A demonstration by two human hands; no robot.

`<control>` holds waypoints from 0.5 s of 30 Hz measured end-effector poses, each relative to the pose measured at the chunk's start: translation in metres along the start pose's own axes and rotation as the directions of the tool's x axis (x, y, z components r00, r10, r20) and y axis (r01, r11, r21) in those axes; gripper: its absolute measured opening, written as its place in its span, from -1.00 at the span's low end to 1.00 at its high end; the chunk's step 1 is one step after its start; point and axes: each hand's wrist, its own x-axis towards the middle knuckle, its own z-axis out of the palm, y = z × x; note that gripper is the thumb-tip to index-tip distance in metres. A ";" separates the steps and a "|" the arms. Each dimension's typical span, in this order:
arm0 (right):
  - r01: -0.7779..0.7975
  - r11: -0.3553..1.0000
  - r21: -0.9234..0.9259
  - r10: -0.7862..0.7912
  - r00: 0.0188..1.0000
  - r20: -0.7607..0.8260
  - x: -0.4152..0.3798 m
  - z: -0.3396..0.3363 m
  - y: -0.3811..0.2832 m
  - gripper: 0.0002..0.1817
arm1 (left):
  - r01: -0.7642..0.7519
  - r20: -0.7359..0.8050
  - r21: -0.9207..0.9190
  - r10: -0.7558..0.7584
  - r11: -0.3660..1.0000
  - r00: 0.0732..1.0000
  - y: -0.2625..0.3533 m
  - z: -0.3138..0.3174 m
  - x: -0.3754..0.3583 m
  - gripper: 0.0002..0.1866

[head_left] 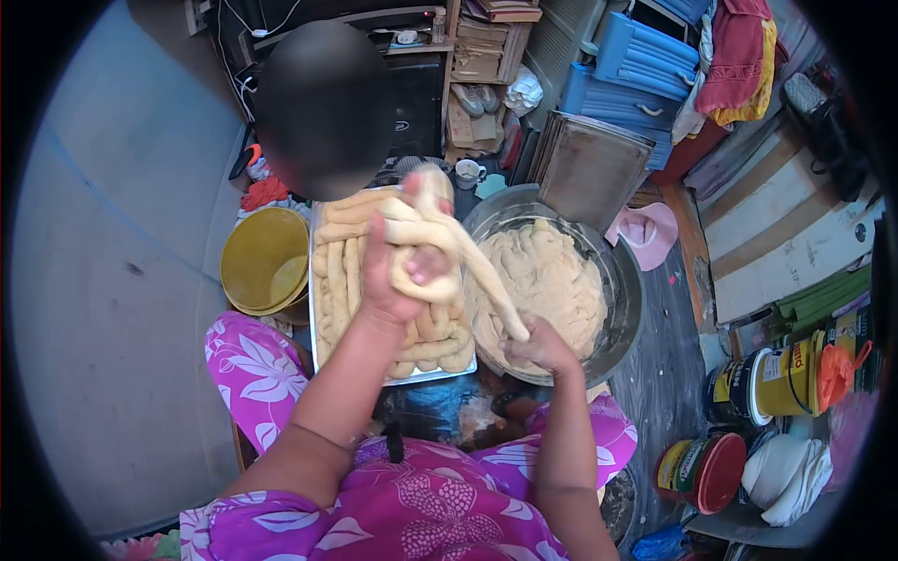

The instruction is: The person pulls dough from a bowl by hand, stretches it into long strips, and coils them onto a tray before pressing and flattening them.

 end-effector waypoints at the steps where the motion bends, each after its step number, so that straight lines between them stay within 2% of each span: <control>1: -0.103 0.995 0.018 0.101 0.992 0.070 0.008 -0.001 0.031 -0.71 | -0.052 0.011 0.030 0.052 0.998 0.999 0.018 0.002 -0.004 -0.40; 3: -0.091 0.996 0.012 0.091 0.995 0.046 0.016 0.004 0.061 -0.72 | -0.201 0.037 0.118 0.198 0.972 0.979 0.058 0.006 -0.015 -0.39; 5: -0.074 0.997 -0.002 0.074 0.997 0.027 0.028 0.006 0.055 -0.72 | -0.261 0.042 0.265 0.260 0.928 0.965 0.091 0.005 -0.033 -0.40; 7: -0.217 0.975 0.056 0.208 0.969 0.135 0.042 0.010 0.024 -0.69 | -0.307 0.076 0.291 0.298 0.906 0.952 0.122 -0.010 -0.048 -0.42; 8: -0.217 0.975 0.055 0.208 0.969 0.135 0.053 0.012 0.011 -0.69 | -0.344 0.006 0.351 0.365 0.871 0.931 0.139 -0.017 -0.058 -0.43; 9: -0.145 0.989 0.002 0.145 0.988 0.059 0.065 0.015 -0.003 -0.67 | -0.374 -0.057 0.413 0.433 0.831 0.900 0.152 -0.023 -0.066 -0.44; 10: -0.077 0.995 -0.056 0.076 0.997 -0.013 0.080 0.018 -0.015 -0.64 | -0.375 -0.056 0.411 0.433 0.831 0.900 0.164 -0.030 -0.074 -0.44; 11: 0.029 0.997 -0.065 -0.034 0.997 -0.065 0.100 0.021 -0.021 -0.63 | -0.390 -0.116 0.513 0.512 0.765 0.851 0.174 -0.036 -0.082 -0.46; 12: 0.135 0.988 -0.081 -0.144 0.983 -0.114 0.122 0.024 -0.025 -0.62 | -0.387 -0.165 0.611 0.590 0.690 0.790 0.182 -0.042 -0.086 -0.48; 13: 0.134 0.988 -0.082 -0.143 0.983 -0.113 0.144 0.027 -0.029 -0.62 | -0.388 -0.166 0.610 0.591 0.690 0.789 0.188 -0.046 -0.088 -0.48; 15: 0.270 0.956 -0.115 -0.287 0.940 -0.183 0.184 0.038 -0.036 -0.62 | -0.115 -0.309 0.857 0.679 0.503 0.666 0.199 -0.053 -0.091 -0.52</control>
